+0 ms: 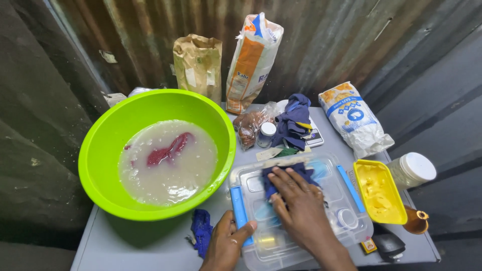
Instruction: Washing a small garment in a bowl of water and then cleaning and inspecting a clear plastic container.
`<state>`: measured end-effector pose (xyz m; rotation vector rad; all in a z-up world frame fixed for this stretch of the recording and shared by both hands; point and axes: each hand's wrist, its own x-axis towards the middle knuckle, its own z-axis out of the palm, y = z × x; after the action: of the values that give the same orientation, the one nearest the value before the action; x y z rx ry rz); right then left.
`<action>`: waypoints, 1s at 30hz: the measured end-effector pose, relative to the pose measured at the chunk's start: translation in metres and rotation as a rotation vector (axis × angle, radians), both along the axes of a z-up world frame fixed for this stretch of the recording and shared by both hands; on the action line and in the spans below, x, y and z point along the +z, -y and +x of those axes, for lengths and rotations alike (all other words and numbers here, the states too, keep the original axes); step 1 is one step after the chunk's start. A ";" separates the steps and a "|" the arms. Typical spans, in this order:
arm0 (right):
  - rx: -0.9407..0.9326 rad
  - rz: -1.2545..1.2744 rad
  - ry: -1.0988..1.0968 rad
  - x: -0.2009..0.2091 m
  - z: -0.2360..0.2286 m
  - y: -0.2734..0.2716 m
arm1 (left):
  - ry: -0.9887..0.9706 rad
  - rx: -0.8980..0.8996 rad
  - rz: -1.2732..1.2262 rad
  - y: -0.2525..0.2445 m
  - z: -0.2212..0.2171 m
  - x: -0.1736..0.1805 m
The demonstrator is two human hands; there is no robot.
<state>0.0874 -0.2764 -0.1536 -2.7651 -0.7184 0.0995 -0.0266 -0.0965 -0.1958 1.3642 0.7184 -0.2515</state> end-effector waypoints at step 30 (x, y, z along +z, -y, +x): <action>0.211 0.574 -0.134 -0.015 -0.075 -0.014 | 0.179 0.214 -0.553 -0.012 -0.013 -0.002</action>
<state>0.0124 -0.2619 -0.1683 -2.1160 -0.8444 0.1010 -0.0397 -0.0844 -0.1977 0.7666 0.5820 -0.1397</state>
